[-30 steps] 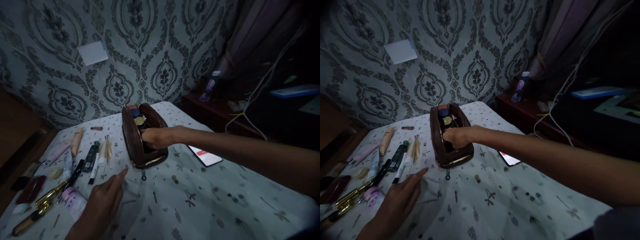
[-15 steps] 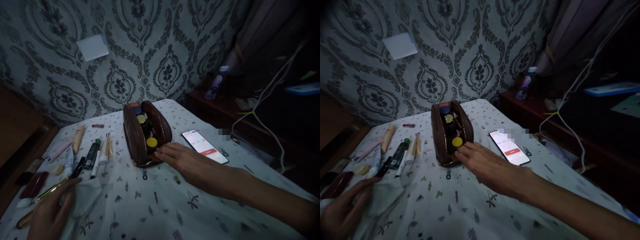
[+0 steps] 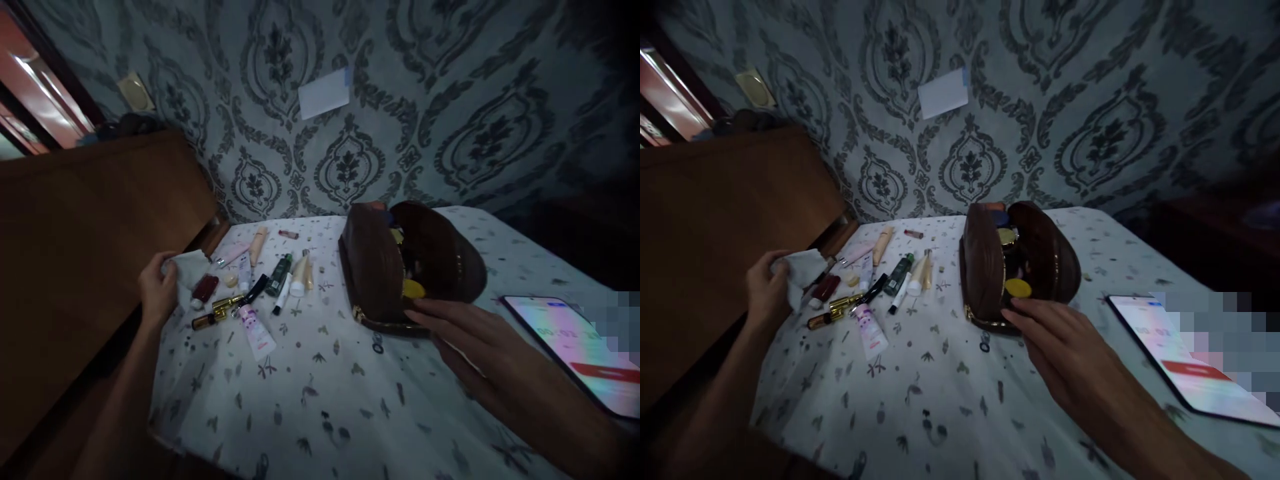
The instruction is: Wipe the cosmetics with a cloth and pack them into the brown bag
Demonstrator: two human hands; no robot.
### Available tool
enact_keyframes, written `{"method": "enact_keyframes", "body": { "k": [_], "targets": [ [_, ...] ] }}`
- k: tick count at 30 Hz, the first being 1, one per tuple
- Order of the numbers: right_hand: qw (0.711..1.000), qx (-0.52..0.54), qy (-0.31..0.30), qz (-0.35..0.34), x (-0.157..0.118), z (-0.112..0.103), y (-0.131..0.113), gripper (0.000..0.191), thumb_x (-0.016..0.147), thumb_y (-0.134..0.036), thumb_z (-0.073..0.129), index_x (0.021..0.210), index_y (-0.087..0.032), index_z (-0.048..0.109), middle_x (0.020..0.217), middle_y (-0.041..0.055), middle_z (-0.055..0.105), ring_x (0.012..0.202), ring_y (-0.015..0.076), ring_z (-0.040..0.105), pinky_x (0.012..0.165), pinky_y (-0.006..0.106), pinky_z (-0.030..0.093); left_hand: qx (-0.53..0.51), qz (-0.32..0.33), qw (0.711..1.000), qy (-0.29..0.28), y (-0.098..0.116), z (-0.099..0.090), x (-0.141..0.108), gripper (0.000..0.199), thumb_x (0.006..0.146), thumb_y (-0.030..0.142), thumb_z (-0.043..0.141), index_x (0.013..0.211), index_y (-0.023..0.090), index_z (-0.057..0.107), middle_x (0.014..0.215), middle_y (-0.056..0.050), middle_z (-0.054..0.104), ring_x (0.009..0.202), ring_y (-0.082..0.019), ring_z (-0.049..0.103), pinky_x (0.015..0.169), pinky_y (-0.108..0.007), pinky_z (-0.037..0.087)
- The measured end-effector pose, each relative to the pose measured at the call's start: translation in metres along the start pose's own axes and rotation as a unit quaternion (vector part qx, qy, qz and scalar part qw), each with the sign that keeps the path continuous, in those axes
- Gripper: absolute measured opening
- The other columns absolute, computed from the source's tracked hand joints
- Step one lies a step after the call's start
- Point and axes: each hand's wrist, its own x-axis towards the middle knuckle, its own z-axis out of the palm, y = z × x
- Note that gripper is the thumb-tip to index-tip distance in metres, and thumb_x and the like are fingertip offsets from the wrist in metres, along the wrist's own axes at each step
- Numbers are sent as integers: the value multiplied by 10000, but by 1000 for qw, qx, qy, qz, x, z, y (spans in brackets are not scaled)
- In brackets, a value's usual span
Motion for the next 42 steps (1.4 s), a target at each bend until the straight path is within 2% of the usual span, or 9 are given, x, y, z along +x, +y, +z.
{"method": "enact_keyframes", "body": {
  "k": [4,10,13,18,21,25,27,31,42],
  "targets": [
    [999,-41,18,-19,2,2,-10,278,961,-188,413,1182,-197,582,1151,174,655,1021,300,647,756,452,573,-5,72,987,-142,-9,40,3,424,897,257,330,1202,103,581,1171,-134,652,1045,-232,617,921,-344,485],
    [998,-46,42,0,-2,2,-21,241,962,-191,435,1144,-205,592,1188,163,627,1070,302,629,821,469,554,-7,129,933,-336,-5,95,-18,334,813,249,557,1131,176,629,1111,-110,670,996,-247,638,898,-354,495],
    [997,-24,65,32,-4,-1,-30,233,954,-184,469,1142,-206,604,1228,153,618,1156,303,602,895,477,535,-10,128,923,-363,-5,97,-17,278,825,242,550,1083,169,623,1088,-124,645,958,-249,631,872,-366,496],
    [982,131,83,109,2,2,-63,237,919,-154,536,1109,-236,651,1153,108,679,1115,248,640,912,405,549,-60,121,936,-325,19,70,-5,348,911,332,456,1182,126,531,1113,-141,599,1012,-260,589,916,-395,471],
    [922,320,5,219,12,22,-87,228,934,-270,541,1119,-236,669,1080,99,714,952,218,699,760,334,598,-147,121,928,-320,61,49,-25,431,944,454,428,1264,171,480,1106,-83,620,996,-223,598,888,-333,490],
    [773,516,-12,369,19,66,-106,473,864,-445,616,1261,-188,587,1113,122,694,866,218,704,686,332,603,-445,69,767,-457,136,31,-92,479,898,506,544,1256,187,525,997,-51,654,815,-194,628,749,-296,519],
    [745,543,19,387,16,84,-110,497,804,-465,676,1206,-179,614,1044,101,704,853,217,690,724,340,591,-493,91,716,-486,165,28,-124,403,907,496,537,1155,180,574,1003,-50,637,908,-203,608,820,-296,497],
    [758,514,47,399,2,99,-107,394,789,-452,699,1074,-181,680,973,71,703,875,226,662,768,345,559,-500,94,726,-464,187,33,-158,396,955,502,428,1088,157,570,953,-50,613,906,-202,575,840,-302,454],
    [817,424,78,382,5,100,-105,457,797,-444,697,1163,-172,673,1068,98,638,988,240,628,856,383,530,-473,51,787,-394,167,58,-171,374,953,512,427,763,195,485,689,30,464,677,-135,455,640,-249,373]
  ]
}}
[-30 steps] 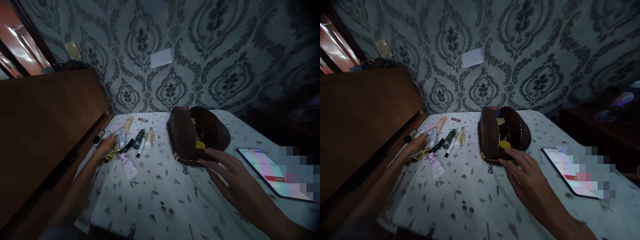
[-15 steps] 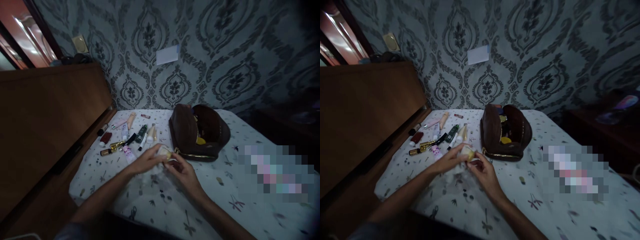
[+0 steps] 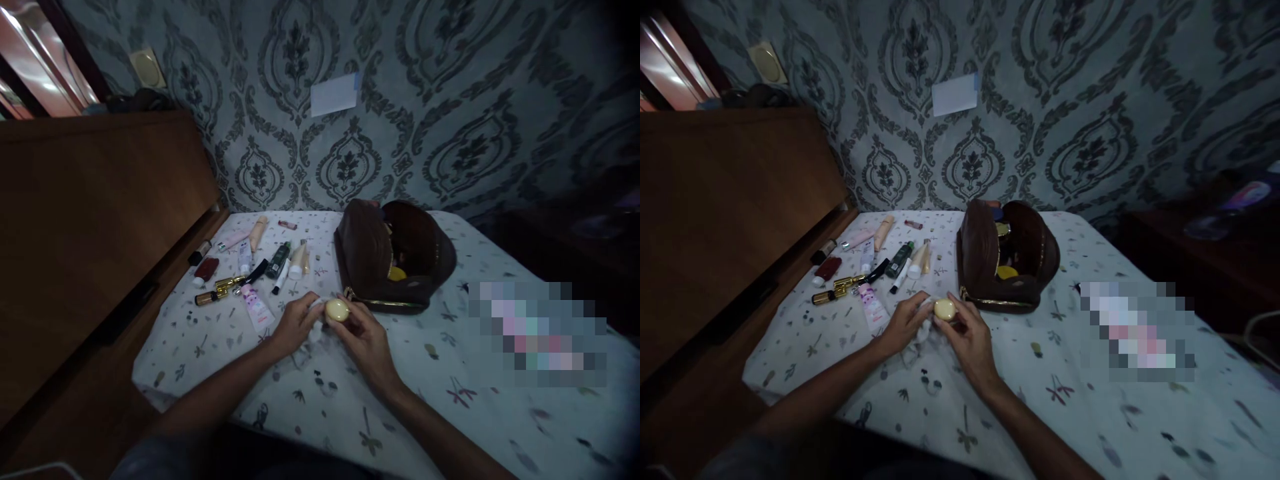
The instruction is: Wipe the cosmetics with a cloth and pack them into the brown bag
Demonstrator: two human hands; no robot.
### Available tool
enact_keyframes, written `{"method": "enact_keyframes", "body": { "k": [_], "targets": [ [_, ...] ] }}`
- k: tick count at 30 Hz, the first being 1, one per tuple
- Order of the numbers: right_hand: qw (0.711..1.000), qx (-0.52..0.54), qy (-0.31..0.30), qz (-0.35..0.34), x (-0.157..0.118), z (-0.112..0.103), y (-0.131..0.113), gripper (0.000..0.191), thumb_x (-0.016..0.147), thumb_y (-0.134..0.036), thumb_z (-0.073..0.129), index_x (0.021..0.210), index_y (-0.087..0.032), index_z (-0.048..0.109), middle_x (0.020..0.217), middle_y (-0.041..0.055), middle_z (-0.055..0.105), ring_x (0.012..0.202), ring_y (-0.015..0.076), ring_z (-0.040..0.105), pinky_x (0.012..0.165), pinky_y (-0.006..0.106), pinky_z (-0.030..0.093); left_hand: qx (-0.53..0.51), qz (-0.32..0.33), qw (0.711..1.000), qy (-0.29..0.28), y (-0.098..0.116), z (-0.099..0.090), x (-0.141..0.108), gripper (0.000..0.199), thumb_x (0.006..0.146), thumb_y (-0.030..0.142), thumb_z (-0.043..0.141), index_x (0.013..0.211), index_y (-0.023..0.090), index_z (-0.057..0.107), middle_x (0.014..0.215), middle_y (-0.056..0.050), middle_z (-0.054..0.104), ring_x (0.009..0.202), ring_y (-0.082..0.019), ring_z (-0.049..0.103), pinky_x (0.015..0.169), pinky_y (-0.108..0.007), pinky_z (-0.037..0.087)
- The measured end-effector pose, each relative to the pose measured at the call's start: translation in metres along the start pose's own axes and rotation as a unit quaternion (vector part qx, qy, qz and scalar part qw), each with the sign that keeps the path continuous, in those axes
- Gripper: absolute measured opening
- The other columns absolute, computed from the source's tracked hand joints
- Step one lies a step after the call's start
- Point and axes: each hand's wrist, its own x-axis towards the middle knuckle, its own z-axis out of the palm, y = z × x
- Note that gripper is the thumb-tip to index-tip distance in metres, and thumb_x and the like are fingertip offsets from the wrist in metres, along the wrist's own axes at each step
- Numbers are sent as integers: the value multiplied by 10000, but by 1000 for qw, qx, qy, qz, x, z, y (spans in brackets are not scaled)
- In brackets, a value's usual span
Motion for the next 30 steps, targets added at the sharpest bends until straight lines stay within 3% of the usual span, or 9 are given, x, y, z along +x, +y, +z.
{"method": "enact_keyframes", "body": {
  "k": [4,8,12,16,19,22,25,30],
  "targets": [
    [1000,-19,4,-15,1,-1,-3,427,784,-384,711,1160,-185,674,1075,90,640,996,236,629,862,373,524,14,16,1000,22,7,0,-5,310,978,445,421,883,183,556,778,-3,567,739,-152,521,698,-262,417],
    [999,-40,4,4,4,-4,-6,277,749,-316,695,987,-175,701,892,47,625,817,204,618,715,311,514,80,113,990,7,9,3,-11,306,1004,362,398,1153,181,595,945,-59,591,875,-183,559,810,-297,458],
    [998,-51,-10,20,5,-6,-9,118,718,-257,647,804,-180,671,719,-3,557,650,154,538,583,255,447,205,172,963,-14,2,5,-15,354,1008,358,389,1242,209,610,905,-49,512,801,-170,530,722,-280,469],
    [999,-31,-32,31,3,-6,-11,133,719,-314,668,712,-186,632,649,-10,567,608,153,531,565,257,446,202,132,970,-20,1,2,-13,377,1005,367,388,1302,227,573,949,-53,516,845,-175,544,761,-291,486],
    [998,8,-40,37,3,-5,-11,226,726,-339,693,892,-186,695,758,17,668,669,175,600,631,284,504,119,81,989,-24,3,2,-9,401,980,407,435,1311,211,549,1018,-68,558,955,-204,565,866,-322,475],
    [999,22,-32,26,2,-6,-12,312,732,-319,710,1018,-195,705,826,29,700,691,178,621,661,295,527,8,28,998,-48,4,4,-6,388,954,458,479,1196,174,588,1013,-63,611,966,-218,574,879,-327,459],
    [1000,0,-13,-12,1,-7,-12,271,745,-282,700,1003,-199,713,841,37,682,680,168,604,637,284,521,-94,-28,993,-70,3,8,-4,402,901,502,568,1113,162,592,983,-42,632,929,-209,575,848,-312,458],
    [997,-24,6,-74,1,-6,-7,285,739,-207,679,1023,-201,699,1030,84,631,877,207,625,700,298,538,-167,-64,981,-75,4,12,-4,448,823,479,680,1122,161,583,1054,-48,638,1017,-222,568,900,-310,450]
  ]
}}
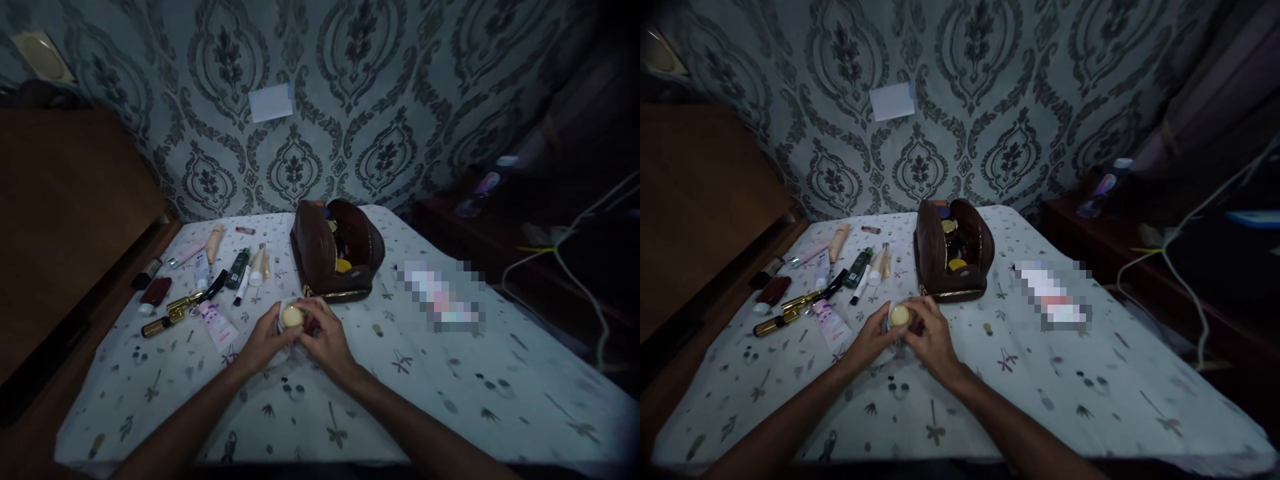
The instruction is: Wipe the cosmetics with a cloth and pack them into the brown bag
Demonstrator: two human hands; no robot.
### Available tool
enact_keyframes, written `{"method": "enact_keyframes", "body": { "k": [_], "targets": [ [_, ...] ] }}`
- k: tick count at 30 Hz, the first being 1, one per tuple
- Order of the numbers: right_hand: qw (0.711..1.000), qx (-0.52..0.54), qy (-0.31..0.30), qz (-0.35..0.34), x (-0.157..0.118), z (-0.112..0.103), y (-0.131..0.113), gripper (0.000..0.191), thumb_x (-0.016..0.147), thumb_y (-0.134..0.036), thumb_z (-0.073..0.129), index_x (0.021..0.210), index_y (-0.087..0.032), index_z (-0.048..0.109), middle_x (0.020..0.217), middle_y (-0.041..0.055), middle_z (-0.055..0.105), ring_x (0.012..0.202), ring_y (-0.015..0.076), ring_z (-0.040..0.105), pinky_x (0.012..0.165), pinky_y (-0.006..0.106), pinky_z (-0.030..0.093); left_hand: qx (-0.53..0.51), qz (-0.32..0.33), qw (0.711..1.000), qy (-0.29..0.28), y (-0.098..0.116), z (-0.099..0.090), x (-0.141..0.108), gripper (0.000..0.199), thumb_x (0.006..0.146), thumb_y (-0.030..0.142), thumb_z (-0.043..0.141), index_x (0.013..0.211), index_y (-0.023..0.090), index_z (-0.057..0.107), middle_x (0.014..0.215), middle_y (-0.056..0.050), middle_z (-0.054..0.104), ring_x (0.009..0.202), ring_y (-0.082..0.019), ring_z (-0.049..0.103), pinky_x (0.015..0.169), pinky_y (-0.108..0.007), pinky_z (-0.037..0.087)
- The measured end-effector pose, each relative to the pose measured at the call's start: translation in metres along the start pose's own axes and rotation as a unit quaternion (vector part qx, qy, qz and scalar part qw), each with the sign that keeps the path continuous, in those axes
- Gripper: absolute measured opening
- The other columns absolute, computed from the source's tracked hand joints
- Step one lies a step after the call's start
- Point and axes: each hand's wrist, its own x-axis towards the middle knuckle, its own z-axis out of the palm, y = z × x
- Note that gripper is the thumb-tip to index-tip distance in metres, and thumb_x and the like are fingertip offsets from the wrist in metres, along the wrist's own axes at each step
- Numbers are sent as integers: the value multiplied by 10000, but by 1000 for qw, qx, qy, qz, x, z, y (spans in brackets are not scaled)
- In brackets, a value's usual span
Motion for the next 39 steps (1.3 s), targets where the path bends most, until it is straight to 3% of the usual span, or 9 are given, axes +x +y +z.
{"method": "enact_keyframes", "body": {
  "k": [8,13,17,20,24,29,35,39],
  "targets": [
    [998,-18,-59,15,-1,0,1,436,809,-217,651,1244,-228,638,995,63,571,815,180,592,734,319,550,76,26,997,0,-3,-6,0,335,914,471,542,1037,163,587,932,-32,615,907,-201,554,858,-305,437],
    [999,-17,-33,22,-1,-2,1,427,791,-259,714,1210,-200,659,966,56,541,839,184,579,718,301,535,97,20,995,18,-5,-8,-1,349,930,489,497,1003,163,600,889,-22,618,839,-181,546,785,-279,440],
    [998,-50,-13,22,1,-4,2,446,739,-260,773,1167,-194,666,900,24,531,740,157,548,672,280,508,99,3,994,47,-5,-9,-1,377,923,518,489,827,164,575,750,14,548,727,-147,496,681,-240,412],
    [996,-83,0,24,2,-5,1,423,720,-267,786,1117,-188,665,860,9,534,685,144,523,654,272,492,90,-6,994,61,-5,-8,-1,369,915,511,495,802,165,555,722,23,514,701,-137,471,673,-234,401],
    [992,-127,-5,16,-1,-4,-1,350,753,-270,740,1079,-187,642,865,15,550,655,144,514,623,265,477,90,-17,995,48,-3,-4,-1,307,862,473,555,836,167,550,765,20,522,746,-146,480,703,-238,415],
    [986,-151,-50,-42,-8,-1,0,332,825,-270,658,1139,-178,601,911,44,560,745,180,550,675,289,494,102,-43,993,38,-2,-3,1,292,749,419,666,847,165,562,759,28,523,753,-150,484,702,-240,424],
    [989,-109,-69,-71,-4,-4,1,381,858,-237,651,1232,-204,587,948,47,530,774,170,548,693,290,510,-10,-53,998,-10,0,-9,4,399,772,444,676,1011,130,617,881,-22,625,826,-172,553,787,-271,452],
    [993,-87,-49,-66,-3,-7,-2,306,838,-192,661,1141,-211,624,974,47,515,756,153,544,684,279,514,-7,-64,998,-6,-5,-9,4,361,787,472,662,916,138,622,800,-4,607,758,-158,538,749,-265,451]
  ]
}}
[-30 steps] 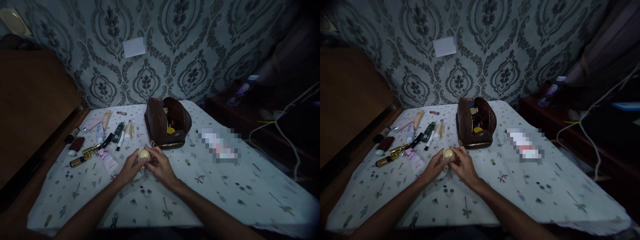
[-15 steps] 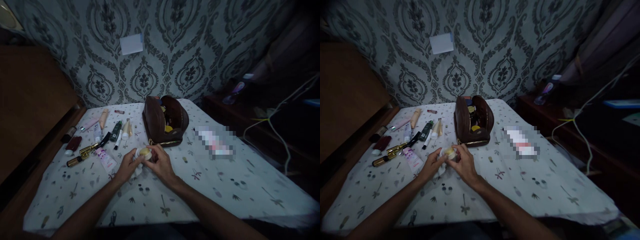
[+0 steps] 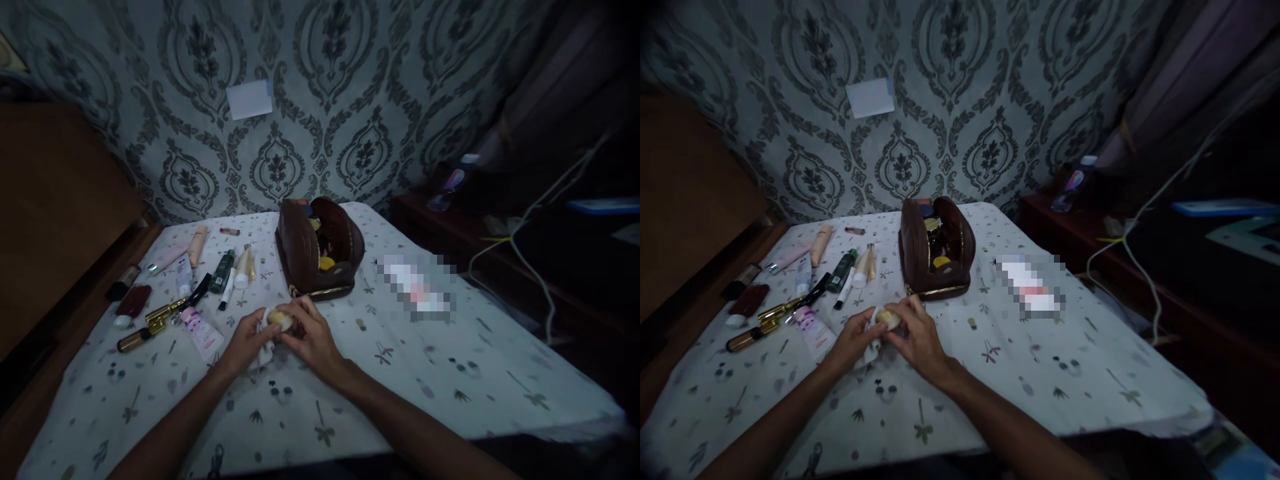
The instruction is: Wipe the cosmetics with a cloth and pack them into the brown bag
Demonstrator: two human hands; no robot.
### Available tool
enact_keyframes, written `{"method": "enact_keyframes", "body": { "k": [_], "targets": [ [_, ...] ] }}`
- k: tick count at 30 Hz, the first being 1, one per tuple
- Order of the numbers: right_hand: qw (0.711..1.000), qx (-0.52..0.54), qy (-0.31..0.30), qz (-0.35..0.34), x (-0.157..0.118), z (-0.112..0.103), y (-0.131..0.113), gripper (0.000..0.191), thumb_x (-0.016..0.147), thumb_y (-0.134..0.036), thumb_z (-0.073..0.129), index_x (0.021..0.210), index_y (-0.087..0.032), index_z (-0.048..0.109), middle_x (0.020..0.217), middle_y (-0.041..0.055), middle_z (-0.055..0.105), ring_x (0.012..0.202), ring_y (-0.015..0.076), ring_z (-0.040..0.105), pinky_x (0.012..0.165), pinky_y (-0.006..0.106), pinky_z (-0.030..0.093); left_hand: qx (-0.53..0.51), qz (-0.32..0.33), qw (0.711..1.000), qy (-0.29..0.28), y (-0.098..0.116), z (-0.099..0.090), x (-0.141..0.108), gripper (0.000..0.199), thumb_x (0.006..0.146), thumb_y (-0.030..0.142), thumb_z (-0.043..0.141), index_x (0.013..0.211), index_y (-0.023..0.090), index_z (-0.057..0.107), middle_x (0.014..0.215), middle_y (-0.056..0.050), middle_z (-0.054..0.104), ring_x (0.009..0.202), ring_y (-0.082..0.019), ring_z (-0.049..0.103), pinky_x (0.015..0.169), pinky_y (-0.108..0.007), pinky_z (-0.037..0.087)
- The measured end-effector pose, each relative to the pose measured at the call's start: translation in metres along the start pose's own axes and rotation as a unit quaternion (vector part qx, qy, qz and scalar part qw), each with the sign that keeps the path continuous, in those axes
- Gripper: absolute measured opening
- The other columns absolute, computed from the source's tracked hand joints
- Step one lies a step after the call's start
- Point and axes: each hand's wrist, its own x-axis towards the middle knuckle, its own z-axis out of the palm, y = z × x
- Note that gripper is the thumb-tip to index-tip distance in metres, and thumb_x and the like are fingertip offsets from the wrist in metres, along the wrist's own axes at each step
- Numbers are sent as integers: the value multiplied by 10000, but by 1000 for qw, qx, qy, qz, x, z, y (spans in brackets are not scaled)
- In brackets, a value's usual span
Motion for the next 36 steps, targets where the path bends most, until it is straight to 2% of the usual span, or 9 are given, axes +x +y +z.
{"method": "enact_keyframes", "body": {
  "k": [5,9,13,17,22,24,29,32,36],
  "targets": [
    [1000,8,21,18,-2,-5,-6,295,783,-150,662,1066,-216,612,964,41,558,775,155,566,657,258,512,97,20,993,58,0,4,-2,331,786,478,658,746,162,566,679,34,530,663,-135,484,631,-228,407],
    [994,42,88,49,5,-33,-15,309,775,-181,660,1066,-228,568,964,30,616,784,153,600,653,253,515,153,68,986,18,21,9,-2,373,907,480,514,686,179,528,606,41,497,583,-120,479,573,-212,389],
    [978,105,159,85,28,-84,-25,316,803,-250,681,1078,-245,526,1013,25,638,864,160,647,760,288,544,282,143,946,-73,52,27,13,337,961,411,444,1181,204,594,732,6,641,650,-155,594,634,-231,443],
    [980,77,152,99,69,-127,-23,374,808,-301,691,1143,-229,541,1073,50,633,908,183,642,804,326,541,390,140,903,-111,68,53,42,639,955,390,423,1520,156,239,717,-11,653,610,-195,612,591,-260,440],
    [990,-134,16,47,115,-142,-2,304,769,-203,682,1055,-181,584,1053,62,597,898,191,602,788,325,503,400,113,903,-114,56,67,60,596,953,380,418,1489,152,292,802,-53,683,668,-223,646,609,-282,459],
    [967,-242,-74,42,128,-142,2,281,763,-155,678,1030,-159,591,1022,70,622,910,206,604,800,324,485,374,122,913,-106,47,65,60,537,962,384,412,1464,206,343,843,-51,695,692,-218,659,644,-287,475],
    [859,-426,-273,75,151,-134,-6,266,795,-103,614,1060,-111,635,1042,146,687,971,268,663,781,311,483,392,147,903,-92,33,61,58,560,954,357,431,1489,225,325,756,-24,680,623,-205,639,609,-270,458],
    [821,-464,-322,85,157,-128,-8,293,805,-121,608,1093,-99,653,1009,173,709,982,295,684,768,316,502,413,151,893,-100,31,62,59,574,955,340,426,1502,218,303,734,-20,674,595,-200,632,575,-254,433],
    [815,-455,-348,85,161,-123,-2,319,801,-124,622,1115,-90,666,1021,182,714,999,301,692,780,314,517,426,140,887,-109,29,61,60,568,949,341,438,1487,191,336,706,-26,658,617,-217,639,583,-260,434]
  ]
}}
